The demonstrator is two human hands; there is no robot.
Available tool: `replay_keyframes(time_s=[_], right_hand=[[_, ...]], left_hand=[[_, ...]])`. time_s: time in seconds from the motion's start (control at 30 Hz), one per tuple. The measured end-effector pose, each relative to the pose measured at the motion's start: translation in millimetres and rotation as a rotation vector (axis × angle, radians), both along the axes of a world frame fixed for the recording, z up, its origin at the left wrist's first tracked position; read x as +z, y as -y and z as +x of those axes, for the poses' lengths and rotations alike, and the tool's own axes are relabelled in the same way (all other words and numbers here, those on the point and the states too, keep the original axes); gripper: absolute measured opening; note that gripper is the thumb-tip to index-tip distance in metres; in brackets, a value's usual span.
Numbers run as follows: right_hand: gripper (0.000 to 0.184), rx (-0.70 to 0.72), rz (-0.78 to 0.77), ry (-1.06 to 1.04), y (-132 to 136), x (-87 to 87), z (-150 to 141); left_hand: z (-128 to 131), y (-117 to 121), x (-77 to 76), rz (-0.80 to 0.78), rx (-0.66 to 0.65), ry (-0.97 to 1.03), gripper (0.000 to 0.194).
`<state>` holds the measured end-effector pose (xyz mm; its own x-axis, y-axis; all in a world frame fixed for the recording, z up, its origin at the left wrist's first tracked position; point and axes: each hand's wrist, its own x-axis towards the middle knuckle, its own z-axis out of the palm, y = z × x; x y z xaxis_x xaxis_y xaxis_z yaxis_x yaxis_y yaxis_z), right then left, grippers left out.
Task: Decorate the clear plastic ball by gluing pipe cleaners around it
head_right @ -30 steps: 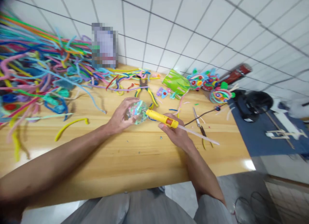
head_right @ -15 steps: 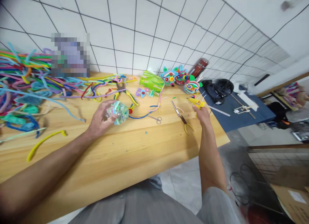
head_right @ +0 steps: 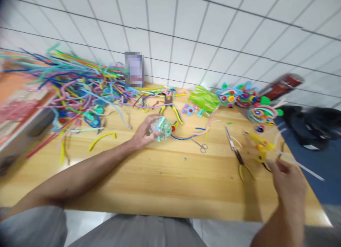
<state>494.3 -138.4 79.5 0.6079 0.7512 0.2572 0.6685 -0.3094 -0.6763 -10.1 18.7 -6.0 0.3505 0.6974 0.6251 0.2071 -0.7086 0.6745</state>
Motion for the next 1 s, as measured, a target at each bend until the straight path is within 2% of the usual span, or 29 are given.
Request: replay_keyframes(time_s=[0.07,0.1,0.2,0.27,0.4,0.47,0.53,0.67,0.77,0.87,1.0], right_hand=[[0.024,-0.156,-0.059,0.039,8.8,-1.4,-12.9],[0.023,-0.095,-0.110,0.037,9.9,-1.4,-25.5],[0.038,0.148,-0.186,0.058,0.9,4.4,-81.3],[0.047,0.290,-0.164,0.063,-11.5,10.8,-122.8],[0.044,0.556,-0.064,-0.008,-35.1,19.2,-189.0],[0.049,0.628,-0.004,-0.071,-44.5,16.4,-212.0],[0.053,0.648,0.080,-0.111,-53.6,6.3,-230.2],[0.053,0.626,0.275,-0.070,-69.9,-29.8,-252.0],[0.055,0.655,0.312,0.003,-75.3,-53.0,-253.9],[0.058,0.686,0.305,0.059,-74.6,-60.7,-249.6],[0.056,0.705,0.322,0.091,-72.6,-58.2,-244.0]], left_hand=[[1.3,-0.4,-0.3,-0.001,-0.021,0.033,0.056],[2.0,-0.6,-0.8,-0.001,-0.028,0.043,0.057],[4.0,-1.6,-2.8,-0.022,-0.046,0.058,0.057],[5.1,-2.4,-4.1,-0.040,-0.048,0.063,0.057],[6.6,-3.7,-4.5,-0.040,-0.029,0.053,0.059],[7.1,-4.3,-4.1,-0.036,-0.020,0.043,0.060],[7.5,-4.7,-3.9,-0.032,-0.018,0.037,0.061],[9.1,-3.8,-3.4,-0.032,-0.031,0.052,0.057],[11.0,-1.2,-2.0,-0.039,-0.038,0.080,0.055],[13.0,2.6,-0.2,-0.046,-0.031,0.074,0.059],[14.9,5.3,0.9,-0.042,0.001,0.045,0.062]])
